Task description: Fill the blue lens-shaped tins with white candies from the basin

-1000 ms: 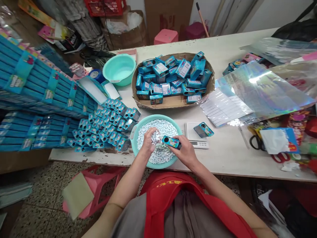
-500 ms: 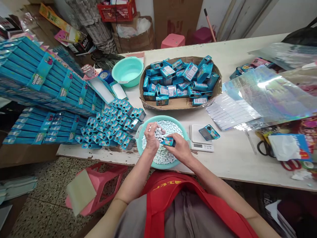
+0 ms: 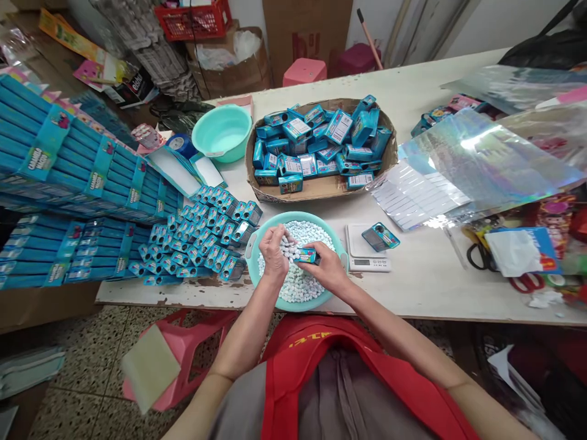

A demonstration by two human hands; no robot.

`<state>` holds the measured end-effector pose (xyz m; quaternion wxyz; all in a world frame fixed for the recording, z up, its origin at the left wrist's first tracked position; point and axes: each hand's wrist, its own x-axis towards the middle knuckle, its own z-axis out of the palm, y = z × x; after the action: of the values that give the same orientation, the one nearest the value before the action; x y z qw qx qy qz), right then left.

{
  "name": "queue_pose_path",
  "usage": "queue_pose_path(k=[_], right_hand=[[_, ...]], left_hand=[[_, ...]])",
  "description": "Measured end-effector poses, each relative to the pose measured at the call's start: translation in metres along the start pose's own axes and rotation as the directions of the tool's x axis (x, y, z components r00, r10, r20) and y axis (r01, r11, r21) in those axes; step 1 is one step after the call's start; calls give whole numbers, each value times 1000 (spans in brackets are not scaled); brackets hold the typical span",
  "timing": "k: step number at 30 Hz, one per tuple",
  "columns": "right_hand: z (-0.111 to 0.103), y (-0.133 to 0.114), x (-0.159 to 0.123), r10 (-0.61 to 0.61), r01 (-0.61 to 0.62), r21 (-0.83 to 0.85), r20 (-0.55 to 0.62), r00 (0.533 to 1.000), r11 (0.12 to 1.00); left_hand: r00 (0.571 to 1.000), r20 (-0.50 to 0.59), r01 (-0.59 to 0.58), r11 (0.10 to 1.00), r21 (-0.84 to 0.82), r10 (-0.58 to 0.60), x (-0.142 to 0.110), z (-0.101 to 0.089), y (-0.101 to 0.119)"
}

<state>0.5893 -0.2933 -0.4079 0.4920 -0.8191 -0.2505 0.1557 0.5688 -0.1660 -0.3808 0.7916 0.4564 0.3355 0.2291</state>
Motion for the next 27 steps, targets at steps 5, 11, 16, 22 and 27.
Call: queue_pose_path(k=[5, 11, 16, 22, 27], right_hand=[[-1, -2, 3, -43, 44, 23, -40, 998, 999], [-5, -1, 4, -52, 53, 8, -41, 998, 999], [-5, 0, 4, -53, 53, 15, -45, 998, 998], [-8, -2, 5, 1, -1, 19, -37, 999, 1000], [-12, -4, 8, -1, 4, 31, -79, 997, 1000]], left_hand=[[1000, -4, 4, 1000, -16, -4, 2, 2, 1], [1000, 26, 1, 999, -53, 0, 5, 7, 0], [998, 51, -25, 1000, -11, 25, 4, 11, -2], [995, 64, -83, 996, 40, 81, 1, 16, -5], [988, 77, -141, 988, 68, 135, 4, 19, -3]])
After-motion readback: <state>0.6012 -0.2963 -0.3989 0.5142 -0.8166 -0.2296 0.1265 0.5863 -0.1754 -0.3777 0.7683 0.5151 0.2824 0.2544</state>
